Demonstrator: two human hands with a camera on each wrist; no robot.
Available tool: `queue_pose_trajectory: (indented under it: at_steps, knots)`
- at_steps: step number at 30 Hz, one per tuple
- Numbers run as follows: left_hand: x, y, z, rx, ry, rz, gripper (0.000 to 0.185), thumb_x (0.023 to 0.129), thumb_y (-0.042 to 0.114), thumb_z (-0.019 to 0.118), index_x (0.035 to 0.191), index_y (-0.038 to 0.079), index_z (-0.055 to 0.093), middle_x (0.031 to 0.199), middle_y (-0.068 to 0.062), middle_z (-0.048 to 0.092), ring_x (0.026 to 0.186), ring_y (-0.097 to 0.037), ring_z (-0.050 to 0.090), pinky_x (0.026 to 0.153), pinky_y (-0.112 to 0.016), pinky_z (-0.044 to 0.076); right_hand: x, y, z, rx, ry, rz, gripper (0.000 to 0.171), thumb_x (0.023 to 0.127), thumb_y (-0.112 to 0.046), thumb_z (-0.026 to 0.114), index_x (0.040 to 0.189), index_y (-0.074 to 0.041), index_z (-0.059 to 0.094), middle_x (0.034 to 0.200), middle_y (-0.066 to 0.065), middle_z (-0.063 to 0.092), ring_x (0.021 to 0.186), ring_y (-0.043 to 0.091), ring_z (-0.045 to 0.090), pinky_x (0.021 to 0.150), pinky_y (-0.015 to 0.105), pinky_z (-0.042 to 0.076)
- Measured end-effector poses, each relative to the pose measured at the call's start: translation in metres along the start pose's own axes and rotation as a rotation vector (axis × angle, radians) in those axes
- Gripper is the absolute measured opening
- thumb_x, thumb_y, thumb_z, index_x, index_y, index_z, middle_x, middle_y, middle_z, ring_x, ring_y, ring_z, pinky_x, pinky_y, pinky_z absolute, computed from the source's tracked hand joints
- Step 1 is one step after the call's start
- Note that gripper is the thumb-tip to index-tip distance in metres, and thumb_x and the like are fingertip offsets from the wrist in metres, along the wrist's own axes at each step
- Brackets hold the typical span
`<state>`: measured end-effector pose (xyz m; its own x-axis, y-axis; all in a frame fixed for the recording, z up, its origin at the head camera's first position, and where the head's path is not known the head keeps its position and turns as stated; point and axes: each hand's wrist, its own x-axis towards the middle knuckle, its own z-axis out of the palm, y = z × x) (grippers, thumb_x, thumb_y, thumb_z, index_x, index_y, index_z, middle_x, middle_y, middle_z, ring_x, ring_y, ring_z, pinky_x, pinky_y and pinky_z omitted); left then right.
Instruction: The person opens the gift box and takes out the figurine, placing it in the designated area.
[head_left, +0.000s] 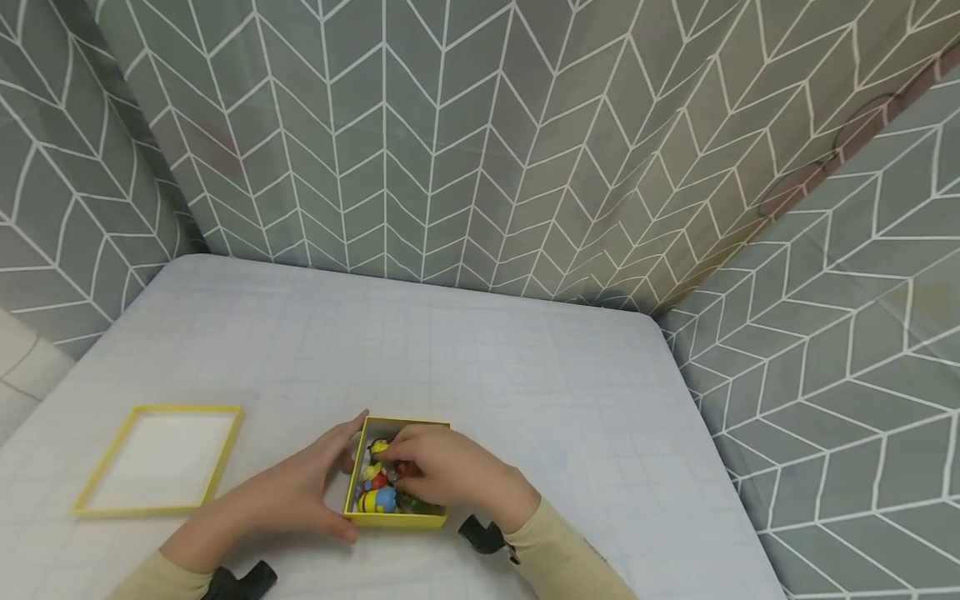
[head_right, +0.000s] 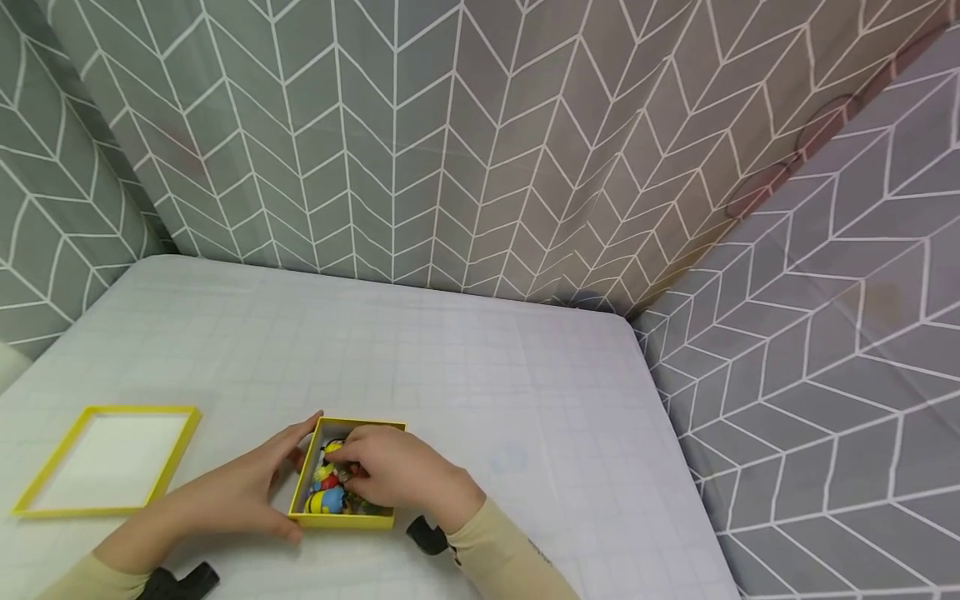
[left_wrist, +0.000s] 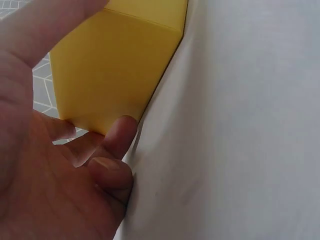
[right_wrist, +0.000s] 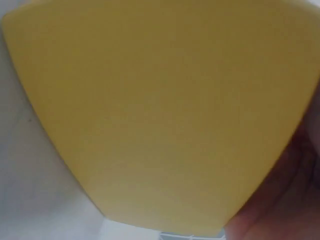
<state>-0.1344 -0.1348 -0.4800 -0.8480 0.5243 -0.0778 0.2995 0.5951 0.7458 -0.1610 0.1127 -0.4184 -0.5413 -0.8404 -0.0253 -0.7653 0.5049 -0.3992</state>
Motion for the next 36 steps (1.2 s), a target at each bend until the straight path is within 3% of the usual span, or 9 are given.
queue_pose_trajectory:
  at_steps: [7,12,17,21,29,36]
  knots:
    - [-0.002,-0.004,0.004,0.01,0.04,0.016,0.139,0.053,0.064,0.088,0.159,0.018,0.012,0.107,0.011,0.047,0.101,-0.01,0.048,0.087,-0.029,0.04,0.006,-0.015,0.006,-0.219,-0.038,0.073,0.038,0.094,-0.018,0.068,0.131,-0.015,0.066,0.11,-0.005,0.062,0.086,-0.002,0.052,0.073,0.009,0.041]
    - [-0.008,-0.005,0.005,-0.015,0.065,0.031,0.136,0.054,0.062,0.089,0.159,0.018,0.014,0.106,0.01,0.047,0.102,-0.011,0.046,0.086,-0.023,0.037,0.007,-0.02,0.01,-0.298,-0.003,0.039,0.034,0.092,-0.018,0.07,0.126,-0.02,0.07,0.105,-0.007,0.064,0.085,-0.001,0.053,0.074,0.009,0.041]
    - [-0.007,-0.006,0.008,-0.036,0.061,0.055,0.135,0.056,0.061,0.088,0.159,0.02,0.012,0.106,0.008,0.048,0.1,-0.011,0.047,0.083,-0.021,0.033,0.003,-0.019,0.012,-0.299,0.048,0.007,0.019,0.091,-0.018,0.071,0.109,-0.02,0.078,0.099,-0.011,0.067,0.089,-0.003,0.057,0.081,0.01,0.043]
    - [-0.004,-0.007,0.01,-0.045,0.073,0.076,0.135,0.055,0.061,0.088,0.159,0.02,0.013,0.106,0.009,0.049,0.101,-0.01,0.047,0.085,-0.018,0.032,0.0,-0.018,0.009,-0.273,0.065,0.021,0.012,0.091,-0.019,0.073,0.1,-0.02,0.08,0.091,-0.013,0.066,0.082,-0.007,0.055,0.077,0.008,0.042]
    - [-0.005,-0.007,0.015,-0.074,0.095,0.081,0.136,0.054,0.059,0.089,0.159,0.018,0.015,0.106,0.011,0.05,0.105,-0.009,0.047,0.093,-0.016,0.029,-0.007,-0.02,0.006,-0.26,0.096,-0.005,0.022,0.088,-0.013,0.074,0.109,-0.017,0.077,0.09,-0.01,0.064,0.075,-0.005,0.049,0.068,0.006,0.04]
    - [-0.006,-0.005,0.011,-0.033,0.092,0.065,0.136,0.053,0.064,0.087,0.159,0.016,0.015,0.106,0.013,0.049,0.104,-0.008,0.047,0.092,-0.021,0.035,-0.008,-0.025,0.003,-0.335,0.078,0.017,0.026,0.086,-0.014,0.075,0.112,-0.019,0.076,0.089,-0.009,0.061,0.072,-0.002,0.046,0.065,0.009,0.041]
